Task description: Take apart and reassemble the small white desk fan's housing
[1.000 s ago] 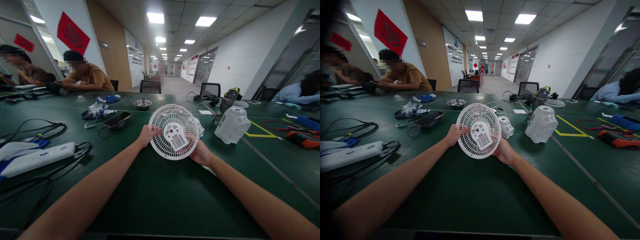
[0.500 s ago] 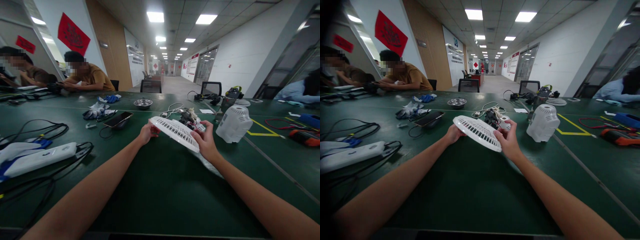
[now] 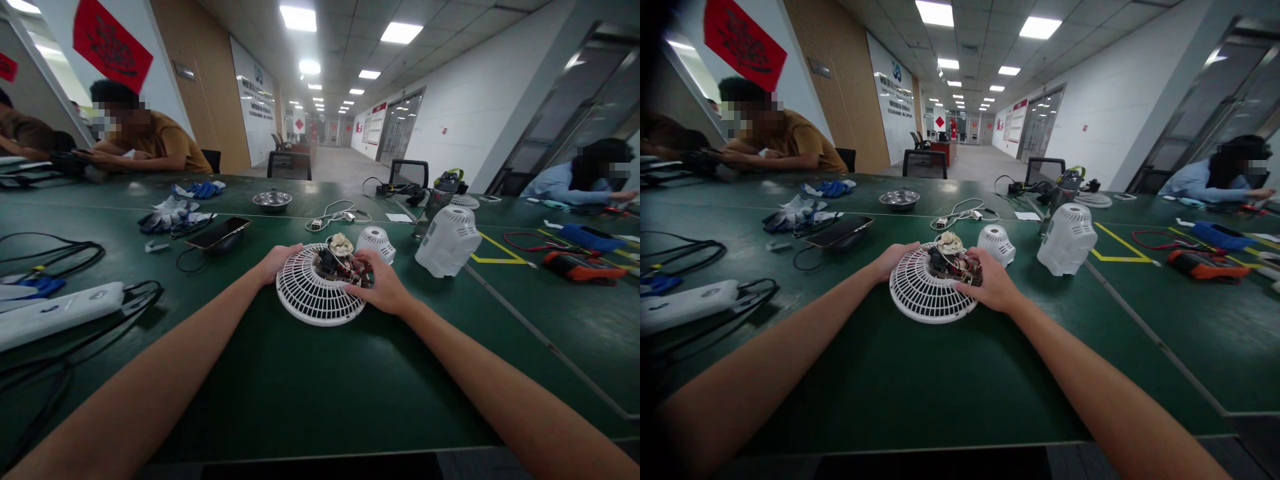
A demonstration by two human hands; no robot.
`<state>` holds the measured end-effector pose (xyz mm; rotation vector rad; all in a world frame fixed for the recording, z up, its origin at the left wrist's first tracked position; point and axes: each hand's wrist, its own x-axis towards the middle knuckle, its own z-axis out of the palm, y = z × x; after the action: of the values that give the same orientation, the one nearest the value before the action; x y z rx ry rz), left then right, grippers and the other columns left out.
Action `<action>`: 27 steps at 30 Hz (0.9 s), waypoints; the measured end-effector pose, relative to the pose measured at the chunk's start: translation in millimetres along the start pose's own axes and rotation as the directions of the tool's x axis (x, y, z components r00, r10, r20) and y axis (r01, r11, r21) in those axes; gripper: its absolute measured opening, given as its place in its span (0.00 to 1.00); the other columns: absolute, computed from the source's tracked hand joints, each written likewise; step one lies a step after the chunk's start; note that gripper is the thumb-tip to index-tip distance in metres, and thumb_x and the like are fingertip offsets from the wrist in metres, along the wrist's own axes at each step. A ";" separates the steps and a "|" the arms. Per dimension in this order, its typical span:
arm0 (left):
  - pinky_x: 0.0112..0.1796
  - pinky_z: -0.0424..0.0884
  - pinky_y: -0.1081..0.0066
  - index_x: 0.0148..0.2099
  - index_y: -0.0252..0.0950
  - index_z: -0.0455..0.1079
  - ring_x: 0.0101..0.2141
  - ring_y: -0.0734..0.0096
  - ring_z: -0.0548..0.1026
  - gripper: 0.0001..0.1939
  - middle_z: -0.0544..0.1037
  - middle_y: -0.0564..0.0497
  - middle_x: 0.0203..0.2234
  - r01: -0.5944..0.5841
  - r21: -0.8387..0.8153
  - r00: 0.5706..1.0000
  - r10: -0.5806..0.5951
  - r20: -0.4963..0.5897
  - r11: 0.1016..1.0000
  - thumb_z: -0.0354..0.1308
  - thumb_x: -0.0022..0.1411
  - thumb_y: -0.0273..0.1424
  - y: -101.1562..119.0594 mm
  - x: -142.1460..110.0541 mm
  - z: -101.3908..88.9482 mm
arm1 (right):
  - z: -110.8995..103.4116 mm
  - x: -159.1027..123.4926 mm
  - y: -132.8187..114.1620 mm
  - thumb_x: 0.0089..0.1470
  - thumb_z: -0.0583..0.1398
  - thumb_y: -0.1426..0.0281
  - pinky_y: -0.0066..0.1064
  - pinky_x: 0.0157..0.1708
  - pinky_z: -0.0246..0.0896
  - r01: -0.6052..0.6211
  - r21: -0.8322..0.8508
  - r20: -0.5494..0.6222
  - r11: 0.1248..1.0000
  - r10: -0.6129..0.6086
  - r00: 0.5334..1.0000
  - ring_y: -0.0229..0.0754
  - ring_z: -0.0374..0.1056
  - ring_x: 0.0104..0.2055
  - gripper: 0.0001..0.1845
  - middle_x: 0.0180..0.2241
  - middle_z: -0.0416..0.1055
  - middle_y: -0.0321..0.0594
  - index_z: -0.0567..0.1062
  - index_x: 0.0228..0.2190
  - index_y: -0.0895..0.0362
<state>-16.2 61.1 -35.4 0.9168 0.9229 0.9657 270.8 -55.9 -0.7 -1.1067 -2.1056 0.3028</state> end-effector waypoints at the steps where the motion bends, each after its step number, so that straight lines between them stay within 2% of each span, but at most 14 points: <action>1: 0.37 0.77 0.65 0.37 0.27 0.77 0.30 0.65 0.81 0.10 0.83 0.41 0.31 -0.010 0.022 1.000 0.010 -0.005 1.000 0.63 0.64 0.31 0.0 -0.5 0.3 | -0.7 0.3 -0.2 0.51 0.68 0.52 0.54 0.54 0.66 -0.003 0.007 0.006 1.000 0.003 1.000 0.57 0.70 0.54 0.37 0.53 0.70 0.49 0.61 0.56 0.50; 4: 0.36 0.76 0.65 0.37 0.27 0.78 0.30 0.64 0.80 0.13 0.83 0.42 0.31 -0.032 0.106 0.999 0.035 -0.030 0.994 0.66 0.61 0.35 0.3 -2.0 0.7 | -2.8 0.2 -0.8 0.52 0.68 0.53 0.54 0.55 0.65 -0.006 0.013 0.023 1.000 0.006 1.000 0.56 0.69 0.56 0.37 0.54 0.70 0.49 0.62 0.57 0.50; 7: 0.33 0.73 0.66 0.34 0.29 0.78 0.28 0.64 0.79 0.18 0.83 0.43 0.29 -0.044 0.243 0.995 0.064 -0.075 0.969 0.69 0.56 0.42 0.6 -2.0 -1.1 | -4.0 -0.2 -2.6 0.53 0.67 0.52 0.54 0.56 0.65 -0.003 -0.007 0.030 1.000 0.003 1.000 0.57 0.69 0.56 0.37 0.55 0.70 0.49 0.62 0.58 0.51; 11: 0.26 0.65 0.69 0.27 0.31 0.77 0.21 0.67 0.73 0.24 0.79 0.46 0.20 -0.081 0.537 0.974 0.182 -0.138 0.839 0.67 0.53 0.50 2.4 -1.6 -4.7 | -3.1 1.2 -6.0 0.53 0.67 0.52 0.53 0.56 0.64 0.012 -0.026 0.013 1.000 -0.011 1.000 0.56 0.69 0.56 0.37 0.55 0.71 0.48 0.64 0.58 0.51; 13: 0.24 0.62 0.70 0.25 0.32 0.76 0.19 0.68 0.71 0.24 0.78 0.48 0.18 -0.080 0.614 0.959 0.229 -0.169 0.786 0.67 0.53 0.51 3.8 -2.1 -4.9 | -2.2 2.6 -6.8 0.53 0.67 0.52 0.52 0.56 0.64 0.011 -0.021 -0.005 1.000 -0.011 1.000 0.56 0.69 0.56 0.36 0.55 0.71 0.47 0.65 0.58 0.50; 19: 0.25 0.64 0.70 0.29 0.32 0.78 0.22 0.66 0.74 0.22 0.79 0.49 0.21 -0.078 0.572 0.962 0.211 -0.171 0.817 0.68 0.51 0.49 4.5 -8.1 1.2 | -2.9 5.1 -2.4 0.54 0.67 0.54 0.51 0.55 0.66 -0.020 0.055 0.002 0.998 0.020 1.000 0.56 0.68 0.58 0.35 0.58 0.69 0.47 0.64 0.58 0.49; 23: 0.26 0.64 0.70 0.30 0.34 0.78 0.24 0.65 0.74 0.19 0.79 0.50 0.22 -0.164 0.601 0.938 0.313 -0.151 0.782 0.66 0.55 0.46 3.5 -15.0 5.7 | -6.3 4.3 -3.7 0.52 0.68 0.52 0.52 0.55 0.66 0.000 0.011 0.022 1.000 -0.001 1.000 0.56 0.70 0.56 0.36 0.55 0.71 0.48 0.65 0.58 0.50; 27: 0.28 0.65 0.70 0.29 0.35 0.77 0.26 0.65 0.75 0.16 0.79 0.51 0.23 -0.222 0.617 0.913 0.383 -0.140 0.755 0.67 0.54 0.44 5.0 -19.0 8.4 | -9.4 2.7 -7.2 0.53 0.67 0.51 0.53 0.55 0.65 0.011 -0.048 0.037 0.999 -0.009 0.999 0.56 0.70 0.54 0.36 0.54 0.72 0.49 0.66 0.58 0.52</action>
<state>-15.2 43.1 -24.1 1.5386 1.3716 1.1142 271.9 -59.2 10.9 -1.1255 -2.1606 0.2711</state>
